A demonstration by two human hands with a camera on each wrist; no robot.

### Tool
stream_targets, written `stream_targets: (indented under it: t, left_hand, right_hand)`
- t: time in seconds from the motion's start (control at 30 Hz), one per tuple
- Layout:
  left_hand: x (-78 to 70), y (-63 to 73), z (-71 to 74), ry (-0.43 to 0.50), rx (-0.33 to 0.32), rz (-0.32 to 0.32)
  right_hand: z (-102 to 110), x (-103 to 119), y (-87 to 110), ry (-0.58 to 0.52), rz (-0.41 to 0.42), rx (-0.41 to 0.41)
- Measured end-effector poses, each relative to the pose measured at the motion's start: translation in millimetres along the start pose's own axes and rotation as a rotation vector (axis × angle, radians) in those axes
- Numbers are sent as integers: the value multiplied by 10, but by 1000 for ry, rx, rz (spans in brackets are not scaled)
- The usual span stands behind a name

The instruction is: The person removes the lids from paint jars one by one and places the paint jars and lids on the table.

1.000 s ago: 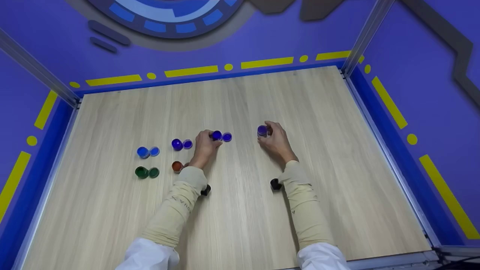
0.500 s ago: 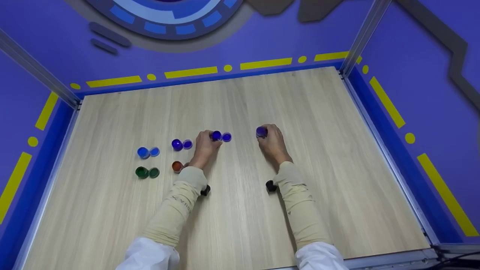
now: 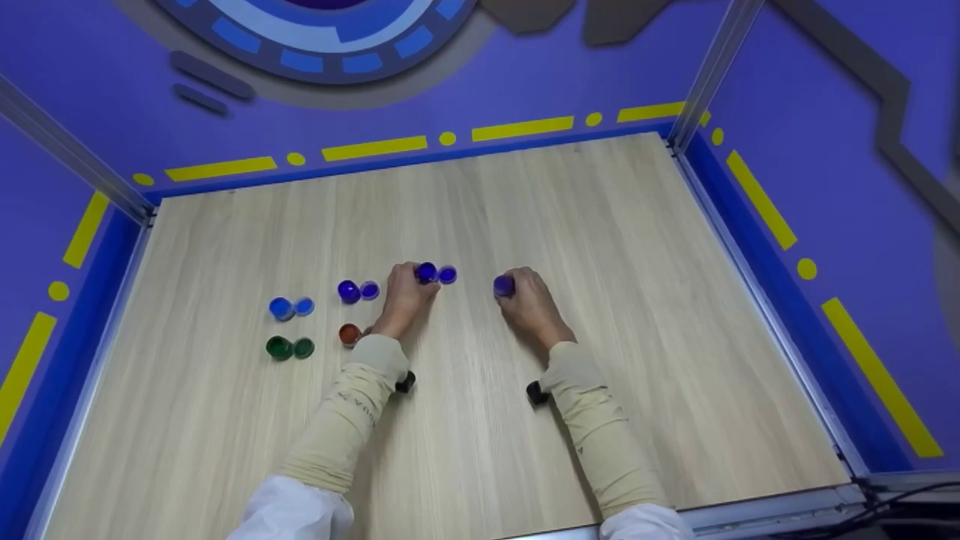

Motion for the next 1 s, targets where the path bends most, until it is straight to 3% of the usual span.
stream_targets:
  t: [0.27,0.6,0.73,1.0]
  left_hand:
    - [43,55,46,27,28,17]
    - [28,238,147,106,74,14]
    - [48,372,164,137,94,-11]
    - [104,775,233,174,105,-139]
  right_hand:
    - [-226,125,133,-3,-4,45]
    - [-392,316,268,-17,82,66]
    - [-465,367,309,-23,89,92]
    - [-604,436,424,-19,126,136]
Point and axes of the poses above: each hand's wrist, its own y-axis away from the middle knuckle, its own z-axis out of the back of the hand, x = y × z, the point moved 5 cm from there along -y, towards the middle knuckle, and after that the axes turned 13 degrees about -y, right-handed, at the moved point
